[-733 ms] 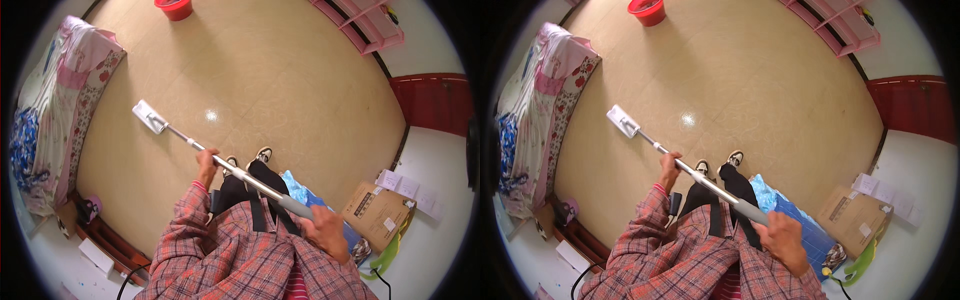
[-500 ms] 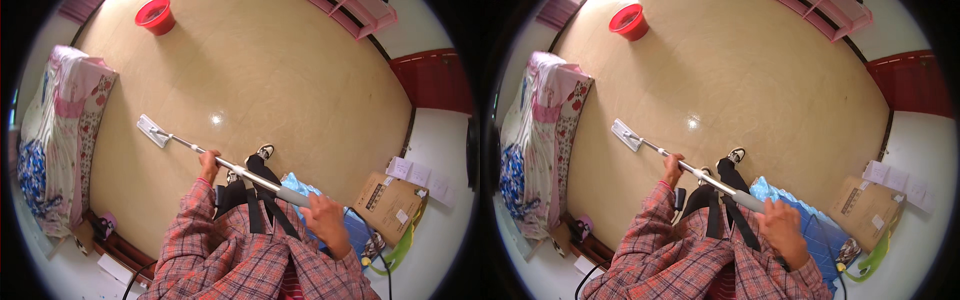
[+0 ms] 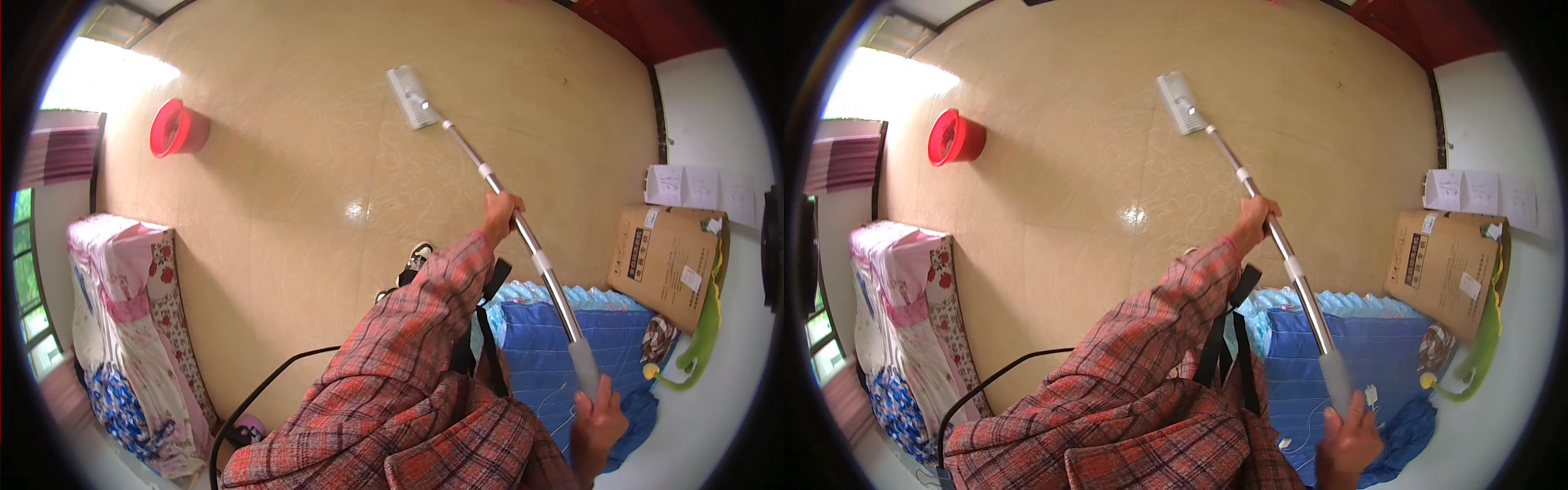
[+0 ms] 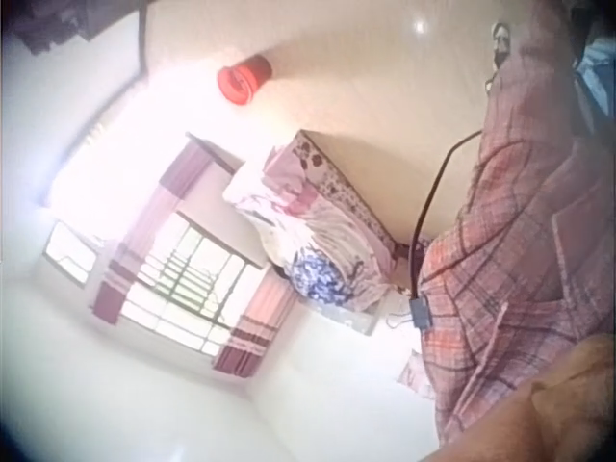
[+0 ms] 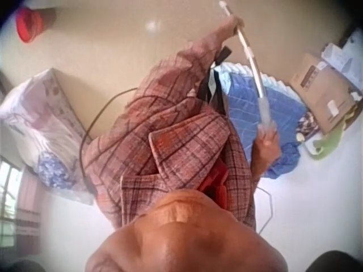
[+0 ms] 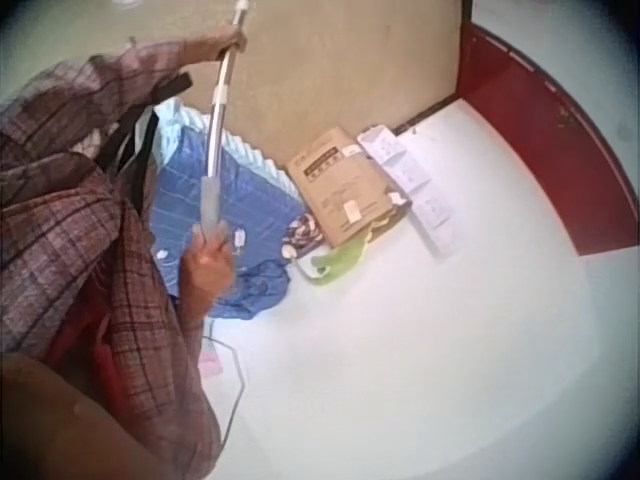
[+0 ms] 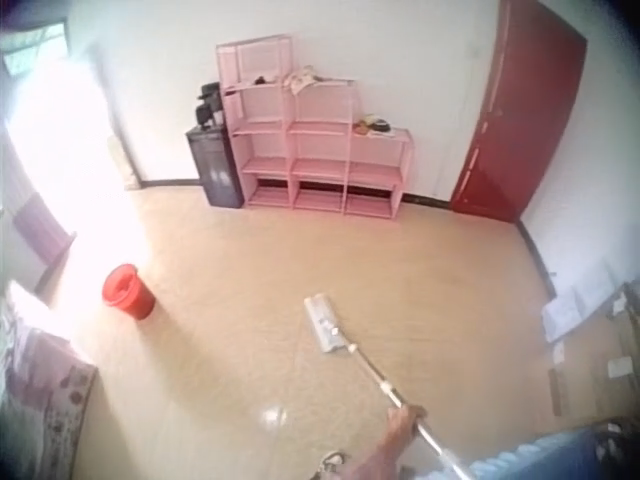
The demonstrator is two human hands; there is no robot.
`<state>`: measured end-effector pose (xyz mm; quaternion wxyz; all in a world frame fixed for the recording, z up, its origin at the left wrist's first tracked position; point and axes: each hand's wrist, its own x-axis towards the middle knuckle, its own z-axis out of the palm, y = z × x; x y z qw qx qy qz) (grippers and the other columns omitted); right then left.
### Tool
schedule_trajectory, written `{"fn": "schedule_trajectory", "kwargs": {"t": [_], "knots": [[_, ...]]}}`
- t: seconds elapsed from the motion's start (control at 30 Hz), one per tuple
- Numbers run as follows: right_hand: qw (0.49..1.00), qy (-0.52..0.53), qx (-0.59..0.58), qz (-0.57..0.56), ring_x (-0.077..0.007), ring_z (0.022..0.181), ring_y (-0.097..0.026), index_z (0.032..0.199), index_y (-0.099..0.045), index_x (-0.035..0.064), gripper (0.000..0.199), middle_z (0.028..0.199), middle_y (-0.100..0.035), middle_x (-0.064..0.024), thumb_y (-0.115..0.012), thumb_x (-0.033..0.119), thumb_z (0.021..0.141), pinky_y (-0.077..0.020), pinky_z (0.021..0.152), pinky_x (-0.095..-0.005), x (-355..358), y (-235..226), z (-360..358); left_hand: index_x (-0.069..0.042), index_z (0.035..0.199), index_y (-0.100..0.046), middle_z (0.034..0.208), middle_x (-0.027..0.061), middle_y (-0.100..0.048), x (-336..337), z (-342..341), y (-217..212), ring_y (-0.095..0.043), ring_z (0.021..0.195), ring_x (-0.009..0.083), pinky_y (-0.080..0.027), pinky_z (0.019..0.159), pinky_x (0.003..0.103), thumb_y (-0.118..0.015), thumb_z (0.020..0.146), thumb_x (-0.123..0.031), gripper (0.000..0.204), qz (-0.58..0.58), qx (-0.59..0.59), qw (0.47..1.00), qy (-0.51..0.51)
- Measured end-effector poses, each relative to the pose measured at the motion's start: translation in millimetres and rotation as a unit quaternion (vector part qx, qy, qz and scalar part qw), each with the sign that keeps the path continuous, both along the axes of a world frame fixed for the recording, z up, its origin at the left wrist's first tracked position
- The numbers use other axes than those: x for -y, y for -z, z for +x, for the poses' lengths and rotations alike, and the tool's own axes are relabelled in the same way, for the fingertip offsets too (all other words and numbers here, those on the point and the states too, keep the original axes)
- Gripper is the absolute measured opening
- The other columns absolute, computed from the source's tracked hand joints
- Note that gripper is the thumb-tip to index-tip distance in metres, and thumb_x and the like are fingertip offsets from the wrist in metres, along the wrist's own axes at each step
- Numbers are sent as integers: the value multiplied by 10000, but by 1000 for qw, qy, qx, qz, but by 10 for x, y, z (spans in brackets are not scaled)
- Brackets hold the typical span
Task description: The recorder is mopping the floor with a flat mop and then washing the mop head in a bucket of water.
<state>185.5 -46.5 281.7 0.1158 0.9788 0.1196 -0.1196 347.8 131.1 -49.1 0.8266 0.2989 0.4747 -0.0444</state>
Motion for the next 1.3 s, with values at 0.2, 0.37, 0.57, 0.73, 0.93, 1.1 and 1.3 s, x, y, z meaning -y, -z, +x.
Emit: {"fn": "schedule_trajectory", "kwargs": {"t": [0.2, 0.37, 0.57, 0.73, 0.93, 1.1, 1.3], "knots": [[997, 5, 76, -27, -301, 570, -517, 1005, -533, 61, 379, 701, -501, -111, -616, 259, 693, -403, 489, -392, 259, 162, -14, -33, 506, -428, 449, 45, -373, 73, 142, -54, -375, 317, 167, -283, 277, 323, -577, 602, 3, 180, -87, 37, 994, 47], [999, 6, 17, 29, -280, 564, -497, 957, -540, 81, 366, 681, -473, -89, -618, 304, 677, -375, 481, -388, 608, 207, -98, -35, 539, -461, 481, 43, -409, -227, -573, -356, -399, 346, 153, -329, 297, 300, -603, 614, -2, 164, -46, -45, 997, 43], [983, -73, -93, 144, -266, 566, -488, 867, -547, 66, 305, 690, -497, -89, -641, 218, 619, -377, 488, -378, -485, 484, 447, -29, 557, -469, 490, 46, -423, -1583, -1450, -78, -437, 382, 168, -353, 322, 296, -615, 601, -1, 154, 71, -151, 985, -32], [965, -146, -137, 169, -254, 590, -484, 872, -557, 66, 324, 668, -466, -70, -664, 196, 596, -381, 528, -374, -1565, 798, 923, -61, 545, -424, 494, 40, -412, -2471, -1734, 339, -423, 393, 170, -334, 331, 309, -619, 578, 12, 211, 51, -268, 954, -125], [992, -62, -86, 71, -263, 601, -493, 882, -572, 61, 307, 633, -467, -81, -642, 202, 619, -375, 542, -367, -1684, 372, 966, -83, 604, -457, 563, 45, -441, -2297, -1087, 299, -467, 507, 181, -365, 411, 348, -606, 613, -19, 163, 19, -242, 970, 4], [968, 195, -159, -21, -296, 668, -514, 989, -563, 71, 331, 707, -524, -126, -612, 236, 706, -388, 570, -419, -1515, -426, 393, -45, 628, -545, 511, 29, -472, -1340, -403, -61, -469, 401, 181, -322, 332, 351, -623, 557, -22, 108, -69, -198, 966, 150], [968, 244, 17, -46, -299, 600, -494, 1017, -541, 33, 360, 688, -492, -126, -598, 233, 723, -375, 523, -407, -2318, -29, 229, -27, 545, -516, 491, 33, -411, -1165, 873, 203, -432, 422, 168, -298, 355, 318, -596, 569, -2, 87, -61, 7, 966, 250]]}}
